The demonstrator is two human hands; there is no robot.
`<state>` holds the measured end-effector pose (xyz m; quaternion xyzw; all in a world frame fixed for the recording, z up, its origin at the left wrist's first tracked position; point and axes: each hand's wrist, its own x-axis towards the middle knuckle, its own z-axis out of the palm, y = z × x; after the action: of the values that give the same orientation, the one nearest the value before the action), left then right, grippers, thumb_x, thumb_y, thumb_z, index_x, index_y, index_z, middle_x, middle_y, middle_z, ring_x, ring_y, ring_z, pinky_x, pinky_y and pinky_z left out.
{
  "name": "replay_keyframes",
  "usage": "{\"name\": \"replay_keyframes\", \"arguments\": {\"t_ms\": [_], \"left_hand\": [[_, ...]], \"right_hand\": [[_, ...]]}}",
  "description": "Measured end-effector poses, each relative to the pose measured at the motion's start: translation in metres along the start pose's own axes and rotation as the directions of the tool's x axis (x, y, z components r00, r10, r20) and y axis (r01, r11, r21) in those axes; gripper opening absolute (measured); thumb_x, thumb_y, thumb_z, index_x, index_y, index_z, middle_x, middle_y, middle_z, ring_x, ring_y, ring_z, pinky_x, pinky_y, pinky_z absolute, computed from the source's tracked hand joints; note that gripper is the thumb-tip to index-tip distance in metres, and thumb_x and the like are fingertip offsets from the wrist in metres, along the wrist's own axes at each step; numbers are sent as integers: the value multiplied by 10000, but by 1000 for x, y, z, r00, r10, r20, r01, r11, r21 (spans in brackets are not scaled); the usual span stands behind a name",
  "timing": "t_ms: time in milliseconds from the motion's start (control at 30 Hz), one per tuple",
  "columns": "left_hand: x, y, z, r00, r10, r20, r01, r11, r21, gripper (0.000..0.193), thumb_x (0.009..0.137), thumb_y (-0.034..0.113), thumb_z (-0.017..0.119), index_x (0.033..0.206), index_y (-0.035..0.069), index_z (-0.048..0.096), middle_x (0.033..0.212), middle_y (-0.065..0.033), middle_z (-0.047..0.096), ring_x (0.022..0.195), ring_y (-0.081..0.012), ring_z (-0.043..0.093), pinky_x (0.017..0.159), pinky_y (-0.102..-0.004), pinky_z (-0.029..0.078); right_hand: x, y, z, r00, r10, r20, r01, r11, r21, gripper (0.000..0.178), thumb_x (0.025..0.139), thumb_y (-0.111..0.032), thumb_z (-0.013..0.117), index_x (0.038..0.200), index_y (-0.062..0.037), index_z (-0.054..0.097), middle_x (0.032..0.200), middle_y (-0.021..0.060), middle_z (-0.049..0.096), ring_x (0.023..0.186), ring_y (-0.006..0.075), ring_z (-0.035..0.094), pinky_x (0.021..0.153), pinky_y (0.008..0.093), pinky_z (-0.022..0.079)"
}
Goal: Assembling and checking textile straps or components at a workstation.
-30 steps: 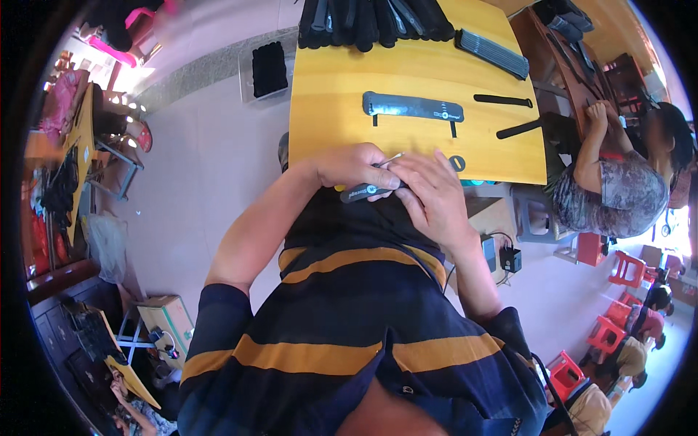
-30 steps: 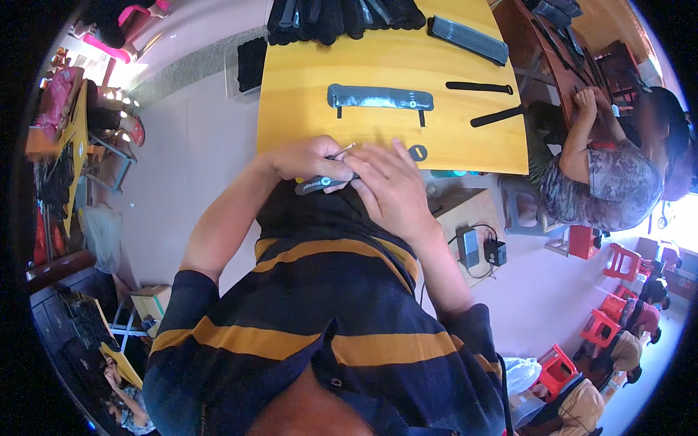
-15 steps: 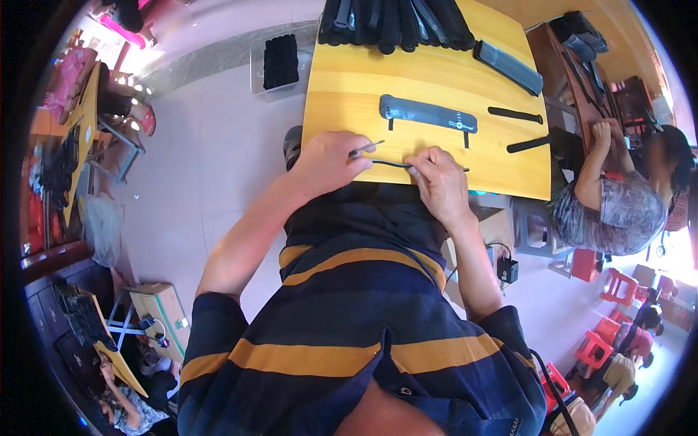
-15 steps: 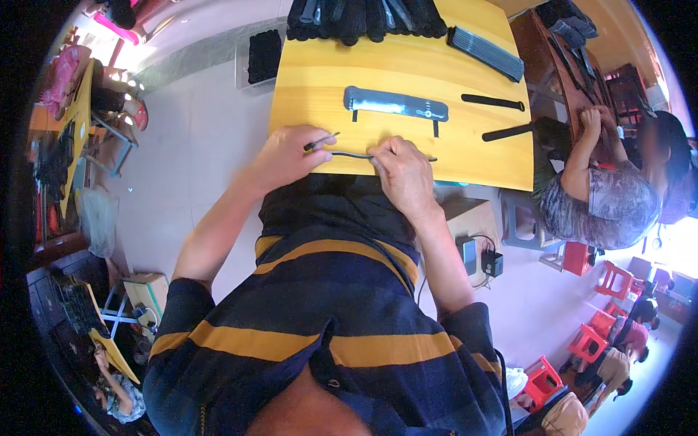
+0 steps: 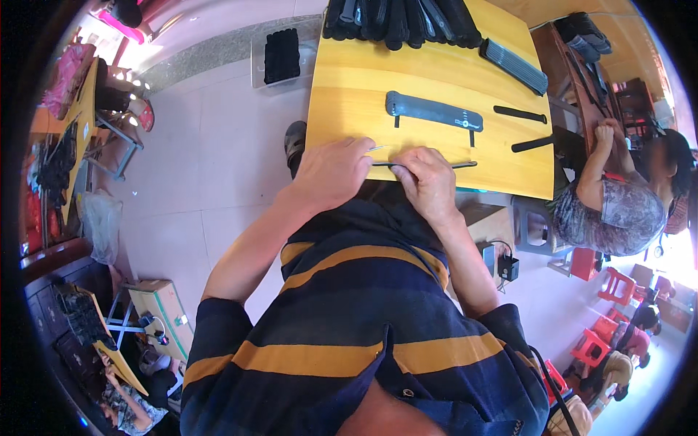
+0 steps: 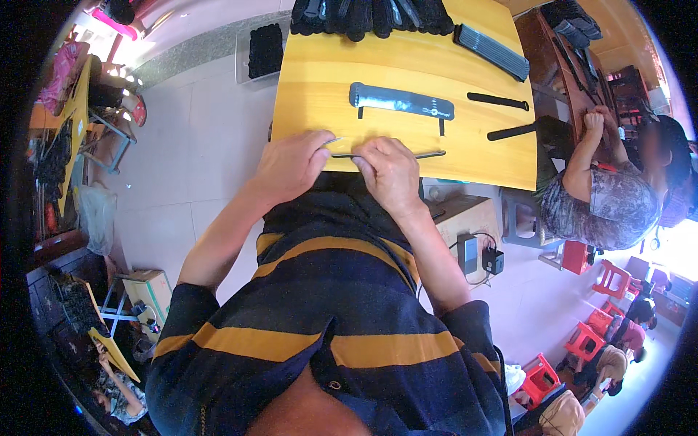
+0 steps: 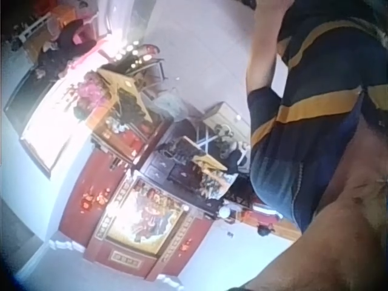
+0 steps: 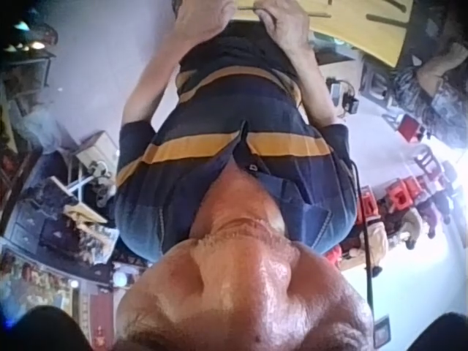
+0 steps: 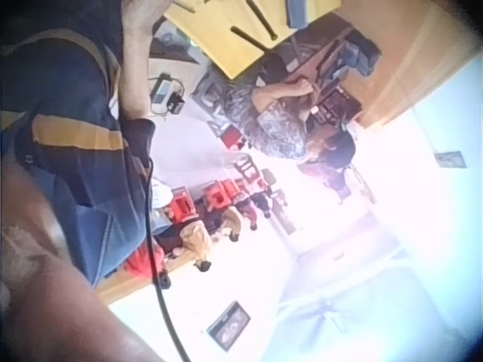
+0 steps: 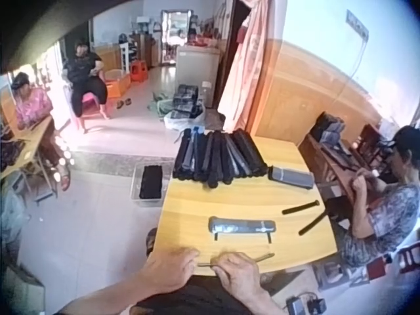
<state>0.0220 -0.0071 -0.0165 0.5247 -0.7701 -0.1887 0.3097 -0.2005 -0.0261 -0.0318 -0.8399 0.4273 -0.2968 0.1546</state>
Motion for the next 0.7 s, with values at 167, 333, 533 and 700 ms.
{"name": "replay_keyframes", "arguments": {"t_ms": [167, 333, 533, 700], "left_hand": [[-14, -1, -18, 984, -32, 173, 12, 994, 111, 228, 967, 136, 587, 1156, 123, 714, 881, -118, 703, 834, -347, 696, 693, -480, 544], [-21, 7, -14, 989, 59, 134, -73, 992, 106, 220, 925, 123, 597, 1112, 108, 713, 807, -110, 685, 770, -324, 709, 638, -450, 558], [-20, 11, -10, 985, 56, 163, -82, 985, 154, 229, 921, 124, 607, 1119, 95, 719, 797, -115, 685, 750, -325, 709, 636, -449, 561], [-20, 11, -10, 981, 12, 192, -42, 987, 157, 266, 939, 111, 626, 1182, 134, 731, 876, -98, 719, 785, -327, 706, 660, -455, 571]], "right_hand": [[0, -2, 2, 999, 20, -50, -18, 999, 46, 108, 802, -57, 796, 896, -45, 743, 862, 86, 701, 822, 288, 679, 741, 387, 540], [-1, -1, 4, 999, 27, -45, -25, 999, 42, 122, 797, -53, 801, 909, -48, 751, 863, 78, 703, 821, 282, 679, 737, 384, 540], [-3, -2, 5, 997, 18, -74, -15, 999, 33, 130, 787, -40, 803, 908, -52, 757, 861, 68, 708, 819, 276, 680, 732, 381, 540], [-5, -1, 7, 996, 21, -92, -17, 999, 42, 130, 784, -38, 804, 905, -53, 758, 861, 66, 713, 816, 273, 681, 730, 376, 540]]}}
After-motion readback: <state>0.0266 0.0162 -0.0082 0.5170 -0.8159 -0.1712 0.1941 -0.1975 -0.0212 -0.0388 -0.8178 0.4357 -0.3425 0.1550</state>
